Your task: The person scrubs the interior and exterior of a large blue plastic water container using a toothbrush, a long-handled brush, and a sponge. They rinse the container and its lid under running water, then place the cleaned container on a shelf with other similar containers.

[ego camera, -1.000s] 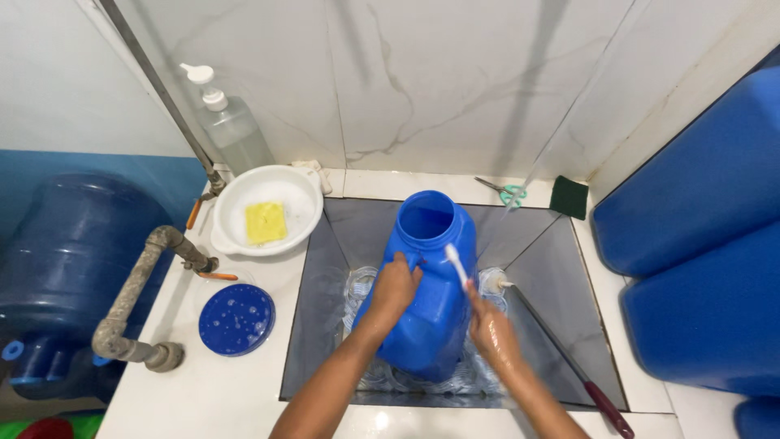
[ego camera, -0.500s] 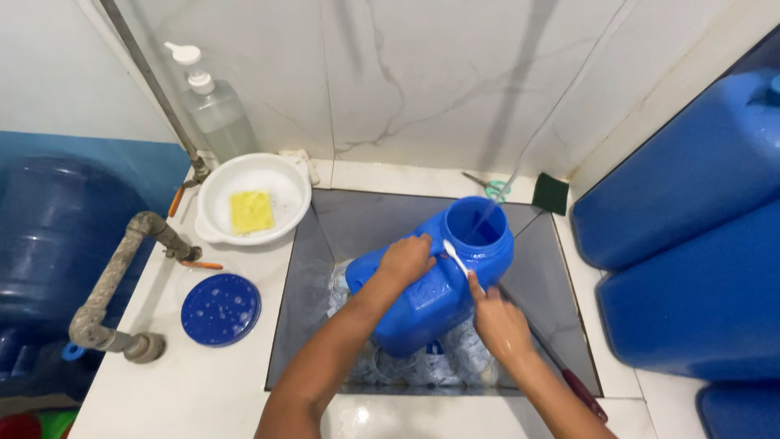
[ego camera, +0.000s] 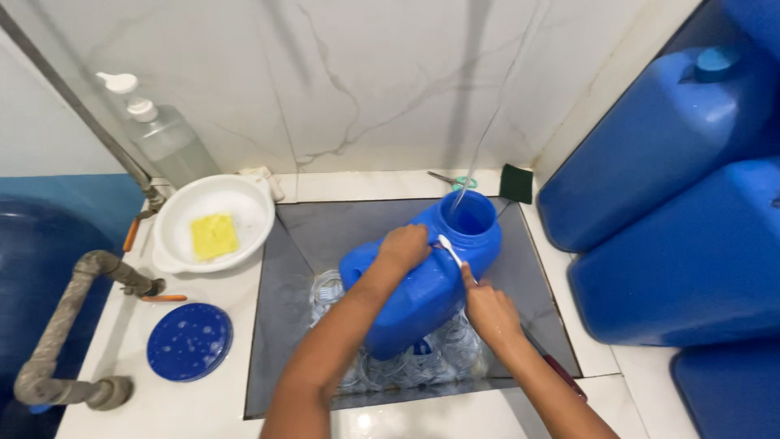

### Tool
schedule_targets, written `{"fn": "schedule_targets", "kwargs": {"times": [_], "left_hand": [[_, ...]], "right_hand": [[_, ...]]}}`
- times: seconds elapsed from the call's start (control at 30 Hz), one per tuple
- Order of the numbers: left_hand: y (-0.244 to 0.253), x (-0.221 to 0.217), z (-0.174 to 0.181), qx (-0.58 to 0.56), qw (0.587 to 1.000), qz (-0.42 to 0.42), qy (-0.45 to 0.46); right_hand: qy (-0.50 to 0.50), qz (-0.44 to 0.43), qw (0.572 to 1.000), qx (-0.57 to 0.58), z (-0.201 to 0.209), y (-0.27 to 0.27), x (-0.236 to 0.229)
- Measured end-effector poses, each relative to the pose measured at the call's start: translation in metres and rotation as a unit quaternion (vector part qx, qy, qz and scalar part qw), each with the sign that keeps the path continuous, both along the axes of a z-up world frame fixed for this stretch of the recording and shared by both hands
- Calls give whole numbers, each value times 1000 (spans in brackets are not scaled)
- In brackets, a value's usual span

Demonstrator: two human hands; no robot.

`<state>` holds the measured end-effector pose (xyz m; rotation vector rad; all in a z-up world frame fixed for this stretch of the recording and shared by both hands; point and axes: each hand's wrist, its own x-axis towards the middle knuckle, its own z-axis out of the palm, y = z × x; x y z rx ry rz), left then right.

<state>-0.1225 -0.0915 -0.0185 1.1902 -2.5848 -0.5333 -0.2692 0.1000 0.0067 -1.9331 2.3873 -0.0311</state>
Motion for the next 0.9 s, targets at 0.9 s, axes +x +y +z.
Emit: {"fn": "schedule_targets", "kwargs": {"times": [0.9], "left_hand": [[18,7,26,-13,1000,-4,0]], "right_hand": [[-149,-167,973,-60,79,-16,-140]]}}
